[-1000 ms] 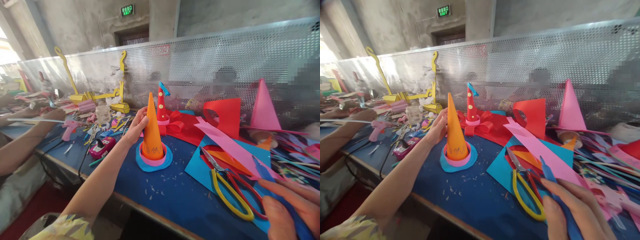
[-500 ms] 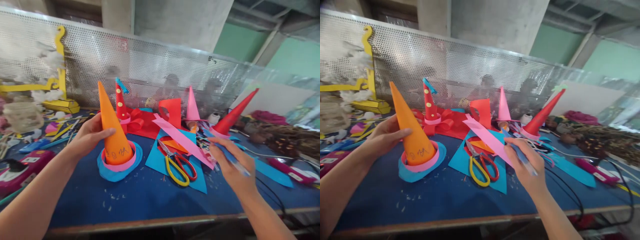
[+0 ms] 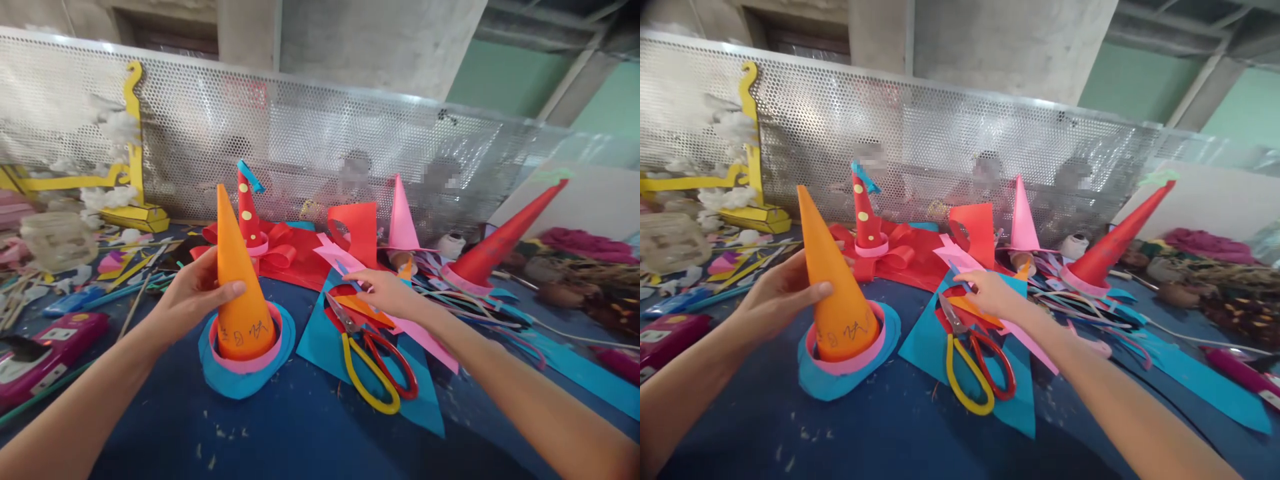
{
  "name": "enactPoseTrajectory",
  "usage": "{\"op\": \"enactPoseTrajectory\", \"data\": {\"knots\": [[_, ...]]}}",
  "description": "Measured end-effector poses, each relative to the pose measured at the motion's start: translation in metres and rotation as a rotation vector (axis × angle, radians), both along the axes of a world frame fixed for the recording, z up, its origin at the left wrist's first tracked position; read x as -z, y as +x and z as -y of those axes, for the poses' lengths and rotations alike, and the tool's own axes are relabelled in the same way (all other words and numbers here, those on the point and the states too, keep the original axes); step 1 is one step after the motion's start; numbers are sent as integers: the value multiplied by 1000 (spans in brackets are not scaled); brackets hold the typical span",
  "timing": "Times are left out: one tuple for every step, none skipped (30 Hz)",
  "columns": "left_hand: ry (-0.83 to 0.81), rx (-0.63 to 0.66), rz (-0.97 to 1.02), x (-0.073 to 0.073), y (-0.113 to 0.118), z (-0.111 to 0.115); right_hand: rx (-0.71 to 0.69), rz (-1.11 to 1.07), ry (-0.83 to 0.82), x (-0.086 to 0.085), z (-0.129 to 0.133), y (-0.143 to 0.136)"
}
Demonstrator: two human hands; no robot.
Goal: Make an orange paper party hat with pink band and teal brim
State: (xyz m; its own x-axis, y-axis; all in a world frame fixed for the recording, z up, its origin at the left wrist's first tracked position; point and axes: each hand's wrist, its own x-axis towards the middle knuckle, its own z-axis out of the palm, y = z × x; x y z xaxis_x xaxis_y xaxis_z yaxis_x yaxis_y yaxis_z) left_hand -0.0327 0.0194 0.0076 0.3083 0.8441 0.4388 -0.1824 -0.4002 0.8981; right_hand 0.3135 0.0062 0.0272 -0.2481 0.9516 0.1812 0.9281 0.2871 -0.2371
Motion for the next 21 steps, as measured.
{"op": "enactPoseTrajectory", "data": {"knots": [[3, -19, 2, 0, 0, -1, -22, 54, -16, 3, -6, -2], [4, -36, 3, 0, 0, -2, -43, 107, -30, 6, -11, -3], [5, -47, -1, 0, 0, -3, -58, 158, -38, 9, -15, -4], [6, -57, -5, 0, 0, -3, -63, 208, -44, 12, -18, -5], [7, -67, -10, 0, 1, -4, -60, 257, -47, 14, -21, -6], [6, -81, -14, -1, 1, -4, -50, 306, -50, 16, -22, -7], [11, -100, -16, -1, 1, -4, -37, 354, -54, 19, -24, -8], [19, -125, -21, -2, 2, -5, -25, 402, -60, 21, -24, -9], [31, -151, -28, -2, 2, -5, -12, 449, -67, 22, -24, -11], [43, -176, -36, -2, 2, -5, 2, 494, -71, 23, -23, -13], [53, -192, -47, -2, 2, -5, 16, 534, -73, 24, -21, -15], [60, -200, -55, -2, 2, -6, 33, 570, -72, 25, -20, -18], [59, -199, -63, -2, 3, -7, 49, 601, -70, 25, -18, -21], [54, -194, -70, -2, 3, -8, 65, 627, -68, 24, -16, -23], [51, -189, -77, -2, 4, -9, 77, 648, -67, 24, -14, -26], [51, -186, -84, -2, 5, -10, 85, 666, -67, 24, -12, -28], [54, -184, -90, -2, 5, -12, 92, 679, -68, 24, -11, -29], [62, -185, -94, -2, 6, -14, 97, 689, -69, 24, -11, -30], [71, -188, -96, -1, 7, -15, 99, 696, -71, 24, -10, -30], [84, -189, -92, -1, 9, -17, 97, 700, -72, 24, -10, -30], [99, -186, -85, -1, 10, -18, 94, 699, -73, 24, -10, -29]]}}
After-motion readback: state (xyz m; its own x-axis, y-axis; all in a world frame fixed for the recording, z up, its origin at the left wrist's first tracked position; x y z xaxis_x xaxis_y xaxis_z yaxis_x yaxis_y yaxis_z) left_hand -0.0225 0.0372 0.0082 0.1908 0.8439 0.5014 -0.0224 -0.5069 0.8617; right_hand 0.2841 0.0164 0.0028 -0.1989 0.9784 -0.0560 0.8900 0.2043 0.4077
